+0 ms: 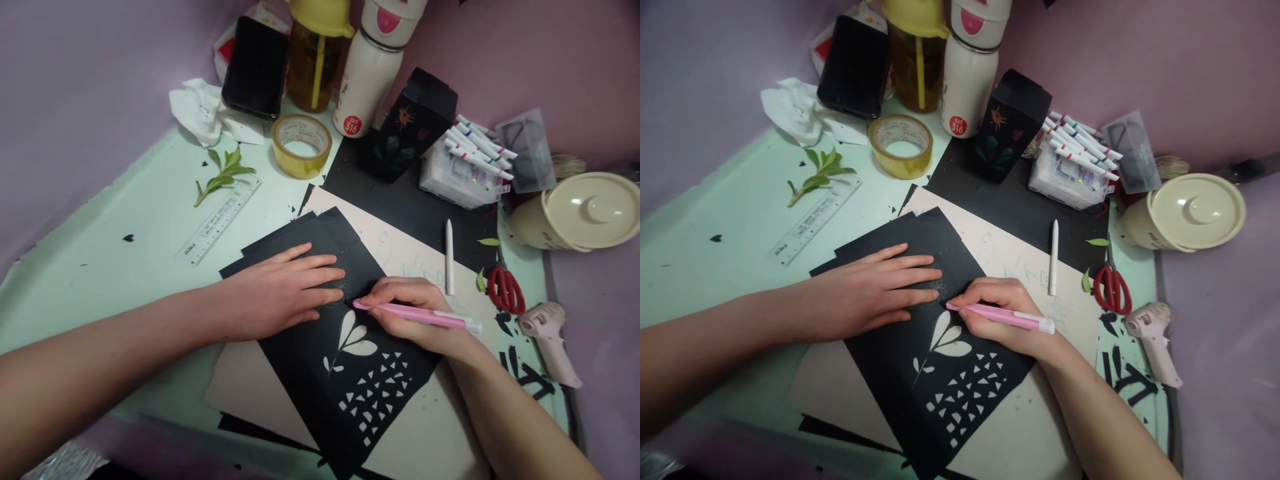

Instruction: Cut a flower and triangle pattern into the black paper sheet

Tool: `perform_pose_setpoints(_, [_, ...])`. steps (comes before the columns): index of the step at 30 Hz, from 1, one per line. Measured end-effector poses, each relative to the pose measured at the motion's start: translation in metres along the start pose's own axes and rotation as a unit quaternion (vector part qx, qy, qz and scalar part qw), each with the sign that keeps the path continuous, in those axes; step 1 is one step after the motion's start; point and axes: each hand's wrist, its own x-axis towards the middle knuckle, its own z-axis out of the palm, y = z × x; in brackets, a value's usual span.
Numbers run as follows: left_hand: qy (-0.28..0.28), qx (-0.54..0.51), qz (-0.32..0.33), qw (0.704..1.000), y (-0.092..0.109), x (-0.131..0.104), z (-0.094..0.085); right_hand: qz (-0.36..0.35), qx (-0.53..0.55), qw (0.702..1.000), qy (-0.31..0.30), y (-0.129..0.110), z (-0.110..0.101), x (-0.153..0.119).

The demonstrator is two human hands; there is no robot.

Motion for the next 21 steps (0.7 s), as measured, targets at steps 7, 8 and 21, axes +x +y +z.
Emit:
perform_pose_setpoints(7, [0.000,0.000,-0.002,1.000,-0.0004,-0.0002,0.0018,0.001,0.007,1.000,-0.002,0.0011,-0.0008,-0.0003])
perform_pose_setpoints(8, [-0.001,0.000,-0.002,1.000,-0.0003,-0.0004,0.0018,0.001,0.008,1.000,-0.001,0.0012,-0.0009,-0.0004])
perform_pose_setpoints(21, [-0.009,-0.006,-0.004,1.000,0.0002,0.0004,-0.0002,-0.006,0.012,1.000,-0.011,0.0009,-0.0011,-0.0003])
